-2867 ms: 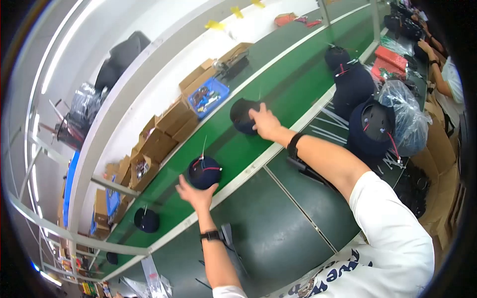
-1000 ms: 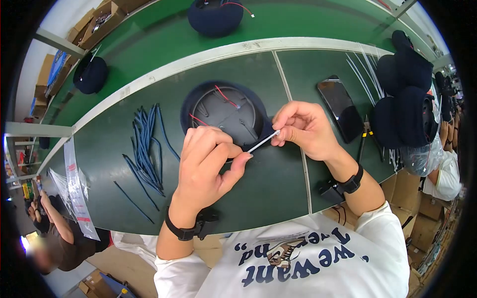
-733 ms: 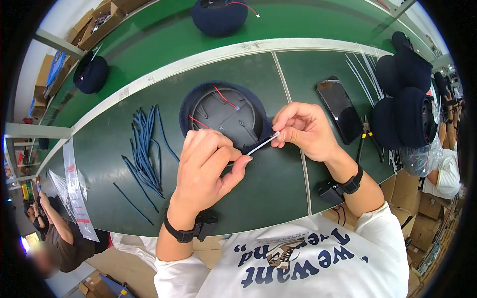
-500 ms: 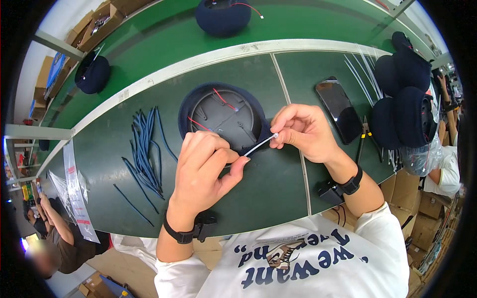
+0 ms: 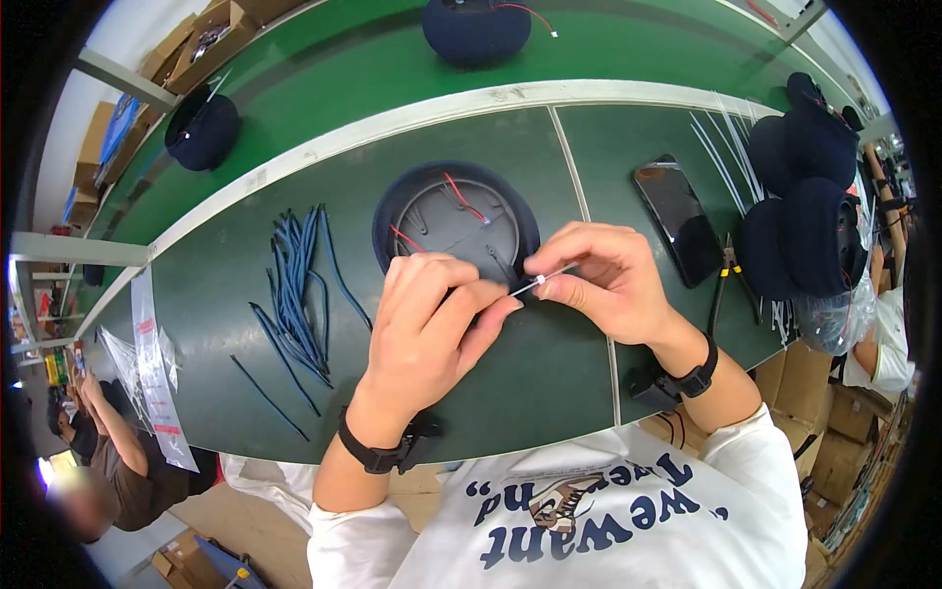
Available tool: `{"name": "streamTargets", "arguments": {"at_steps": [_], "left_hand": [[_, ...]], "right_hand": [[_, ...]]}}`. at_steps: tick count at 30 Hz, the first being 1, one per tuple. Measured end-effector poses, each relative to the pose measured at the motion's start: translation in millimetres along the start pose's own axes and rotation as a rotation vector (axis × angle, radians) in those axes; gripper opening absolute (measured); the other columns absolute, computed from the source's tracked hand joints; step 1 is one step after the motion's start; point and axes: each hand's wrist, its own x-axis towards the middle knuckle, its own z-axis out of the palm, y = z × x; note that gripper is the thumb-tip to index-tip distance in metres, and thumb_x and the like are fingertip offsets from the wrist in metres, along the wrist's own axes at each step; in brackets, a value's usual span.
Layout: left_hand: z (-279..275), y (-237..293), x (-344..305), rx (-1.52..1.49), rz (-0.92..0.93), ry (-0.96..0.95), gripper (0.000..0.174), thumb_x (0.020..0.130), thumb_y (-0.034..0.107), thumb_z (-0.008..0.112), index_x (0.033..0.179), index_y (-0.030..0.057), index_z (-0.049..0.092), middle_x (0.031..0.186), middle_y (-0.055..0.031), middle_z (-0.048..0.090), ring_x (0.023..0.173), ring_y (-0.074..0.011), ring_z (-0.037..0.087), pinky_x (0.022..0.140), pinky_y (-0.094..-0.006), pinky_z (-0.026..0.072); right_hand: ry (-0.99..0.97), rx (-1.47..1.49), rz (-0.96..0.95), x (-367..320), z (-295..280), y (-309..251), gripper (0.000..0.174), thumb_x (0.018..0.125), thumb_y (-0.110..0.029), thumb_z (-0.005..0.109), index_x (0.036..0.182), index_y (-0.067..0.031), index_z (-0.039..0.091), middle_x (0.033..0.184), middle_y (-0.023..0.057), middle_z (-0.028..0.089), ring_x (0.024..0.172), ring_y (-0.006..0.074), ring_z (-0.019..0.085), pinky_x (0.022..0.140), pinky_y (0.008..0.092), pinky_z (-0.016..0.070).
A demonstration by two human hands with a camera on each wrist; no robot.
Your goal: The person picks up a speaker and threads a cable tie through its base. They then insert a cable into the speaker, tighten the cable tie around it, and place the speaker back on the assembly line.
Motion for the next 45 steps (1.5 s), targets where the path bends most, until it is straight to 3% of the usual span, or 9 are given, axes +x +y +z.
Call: {"name": "streamTargets", "arguments": {"at_steps": [7, 10, 27, 31, 32, 35, 39, 43, 45], "left_hand": [[17, -5, 1, 0.127, 0.239, 0.115, 0.033, 0.071, 0.013, 0.076, 0.104, 0.0082, 0.081, 0.107, -0.0020, 0.074, 0.089, -0.0194, 0.066, 0.072, -0.0346, 0.0489], [14, -2, 1, 0.160, 0.277, 0.095, 0.032, 0.068, 0.008, 0.087, 0.100, 0.0066, 0.082, 0.103, -0.0041, 0.077, 0.085, -0.0235, 0.068, 0.071, -0.0367, 0.0502], [18, -15, -9, 0.266, 0.362, 0.175, 0.024, 0.074, 0.010, 0.087, 0.095, 0.0115, 0.077, 0.107, -0.0006, 0.075, 0.095, -0.0221, 0.064, 0.078, -0.0386, 0.0496], [8, -14, -8, 0.165, 0.267, 0.088, 0.047, 0.065, 0.031, 0.097, 0.103, 0.0170, 0.074, 0.121, -0.0039, 0.067, 0.103, -0.0247, 0.062, 0.089, -0.0454, 0.0455], [-8, -15, -6, 0.081, 0.151, 0.040, 0.076, 0.056, 0.048, 0.101, 0.116, 0.0144, 0.071, 0.128, -0.0103, 0.062, 0.113, -0.0300, 0.062, 0.097, -0.0495, 0.0466], [-42, -18, 0, 0.008, -0.245, -0.095, 0.138, 0.041, 0.057, 0.105, 0.152, 0.0026, 0.043, 0.144, -0.0176, 0.058, 0.134, -0.0392, 0.057, 0.112, -0.0501, 0.0461], [-11, -33, -19, -0.266, -0.473, -0.229, 0.145, 0.045, 0.046, 0.107, 0.159, -0.0004, 0.032, 0.153, -0.0248, 0.051, 0.142, -0.0425, 0.053, 0.119, -0.0458, 0.0431], [2, -46, -15, -0.458, -0.420, -0.255, 0.147, 0.044, 0.041, 0.108, 0.163, 0.0025, 0.030, 0.153, -0.0207, 0.053, 0.140, -0.0365, 0.056, 0.119, -0.0458, 0.0431], [5, -48, -7, -0.455, -0.366, -0.271, 0.149, 0.044, 0.040, 0.109, 0.164, 0.0028, 0.028, 0.155, -0.0206, 0.051, 0.142, -0.0369, 0.053, 0.121, -0.0460, 0.0409]], "right_hand": [[0.016, 0.090, 0.047, 0, 3, -2, 0.012, 0.088, 0.007, 0.081, 0.096, 0.0032, 0.074, 0.104, 0.0109, 0.072, 0.095, 0.0183, 0.070, 0.089, 0.0319, 0.0566], [0.029, -0.001, 0.052, 2, 2, -8, 0.012, 0.085, 0.007, 0.083, 0.092, 0.0022, 0.074, 0.099, 0.0102, 0.071, 0.092, 0.0185, 0.068, 0.085, 0.0322, 0.0556], [0.042, -0.273, 0.144, -20, -20, -64, 0.021, 0.074, 0.007, 0.088, 0.075, -0.0007, 0.069, 0.091, 0.0101, 0.069, 0.088, 0.0196, 0.067, 0.082, 0.0323, 0.0535], [-0.301, -0.303, 0.043, -29, -51, -72, 0.017, 0.080, -0.001, 0.087, 0.085, -0.0029, 0.071, 0.105, 0.0120, 0.071, 0.096, 0.0195, 0.069, 0.087, 0.0344, 0.0542], [-0.226, -0.214, 0.026, -25, -52, -71, 0.015, 0.083, -0.002, 0.084, 0.090, -0.0032, 0.071, 0.110, 0.0126, 0.070, 0.098, 0.0191, 0.069, 0.089, 0.0344, 0.0541], [0.024, -0.127, 0.080, -4, -65, -61, 0.008, 0.098, -0.007, 0.068, 0.106, -0.0049, 0.067, 0.133, 0.0146, 0.064, 0.108, 0.0178, 0.067, 0.096, 0.0340, 0.0534], [-0.039, -0.081, 0.283, 16, -67, -23, 0.029, 0.096, 0.006, 0.054, 0.123, -0.0069, 0.054, 0.141, 0.0127, 0.060, 0.116, 0.0189, 0.067, 0.102, 0.0344, 0.0527], [0.026, -0.190, 0.203, 21, -43, -16, 0.038, 0.098, 0.000, 0.065, 0.133, -0.0062, 0.054, 0.144, 0.0119, 0.058, 0.122, 0.0199, 0.064, 0.106, 0.0359, 0.0510], [0.089, -0.454, 0.002, 21, -29, -21, 0.028, 0.094, -0.007, 0.075, 0.120, -0.0044, 0.065, 0.142, 0.0163, 0.062, 0.121, 0.0251, 0.066, 0.103, 0.0377, 0.0523]]}}
